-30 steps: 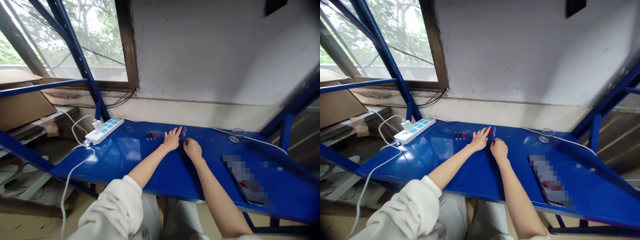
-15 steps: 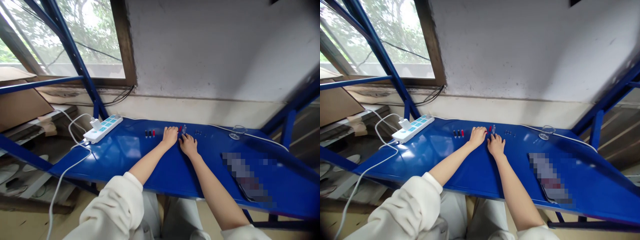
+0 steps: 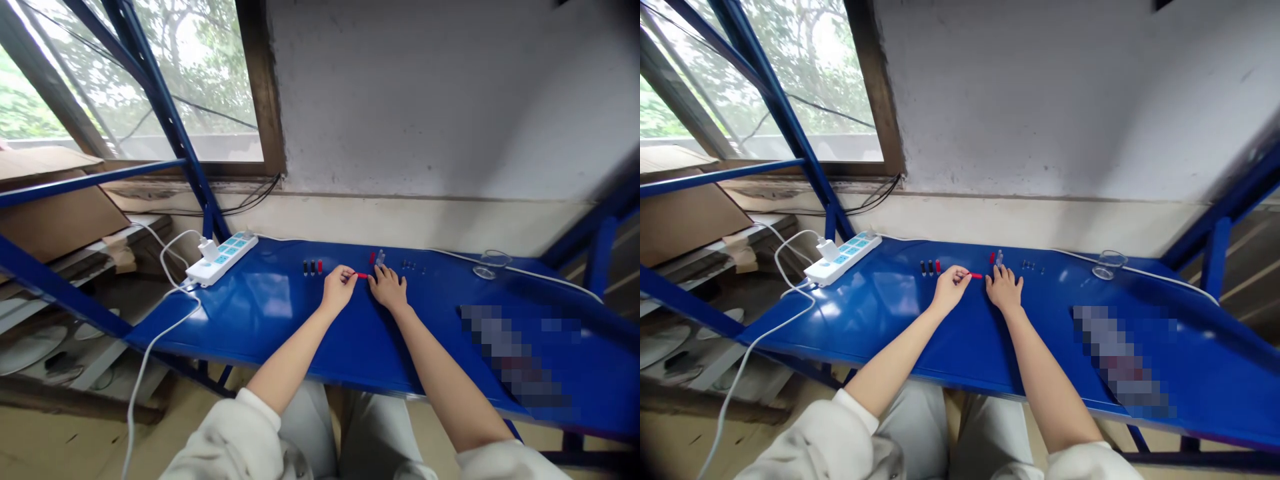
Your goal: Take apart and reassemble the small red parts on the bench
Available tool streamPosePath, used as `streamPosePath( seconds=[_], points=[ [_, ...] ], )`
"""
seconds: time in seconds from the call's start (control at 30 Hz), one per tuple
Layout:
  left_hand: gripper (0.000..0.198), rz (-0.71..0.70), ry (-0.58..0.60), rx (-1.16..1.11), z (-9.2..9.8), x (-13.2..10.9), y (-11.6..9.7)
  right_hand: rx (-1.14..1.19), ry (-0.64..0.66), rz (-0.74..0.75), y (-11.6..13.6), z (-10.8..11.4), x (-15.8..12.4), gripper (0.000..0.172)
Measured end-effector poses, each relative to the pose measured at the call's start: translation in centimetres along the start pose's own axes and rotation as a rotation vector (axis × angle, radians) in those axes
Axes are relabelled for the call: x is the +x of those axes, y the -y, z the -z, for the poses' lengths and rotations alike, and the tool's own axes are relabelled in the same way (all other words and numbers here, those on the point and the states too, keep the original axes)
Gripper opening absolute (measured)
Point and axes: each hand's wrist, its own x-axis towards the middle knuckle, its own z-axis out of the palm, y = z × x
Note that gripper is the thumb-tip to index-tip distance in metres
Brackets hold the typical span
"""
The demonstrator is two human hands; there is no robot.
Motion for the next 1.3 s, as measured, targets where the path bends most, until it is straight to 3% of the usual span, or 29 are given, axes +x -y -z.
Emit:
streamPosePath(
  seconds=[0.3,0.5,0.63,0.77,1.07,1.3],
  points=[
    [0.008,-0.036,-0.016,-0.003,0.3,-0.3,0.1,0.031,-0.029,0.017,-0.1,0.1,-0.1,0.053],
    [0.011,-0.041,-0.085,-0.056,0.5,0.0,0.4,0.132,-0.154,0.187,0.5,0.8,-1.9,0.037],
    [0.015,-0.034,-0.123,-0.121,0.5,0.2,0.9,0.349,-0.323,0.287,1.2,2.2,-2.4,0.020],
    [0.017,-0.010,-0.149,-0.166,0.4,0.5,1.6,0.699,-0.433,0.290,1.5,3.2,-2.6,0.015],
    [0.017,0.044,-0.158,-0.230,0.3,0.8,2.0,1.013,-0.343,0.228,1.4,3.3,-2.4,0.021],
    [0.019,0.170,-0.104,-0.399,0.7,0.7,1.0,1.187,-0.265,0.230,1.0,3.2,-1.9,0.023]
  ],
)
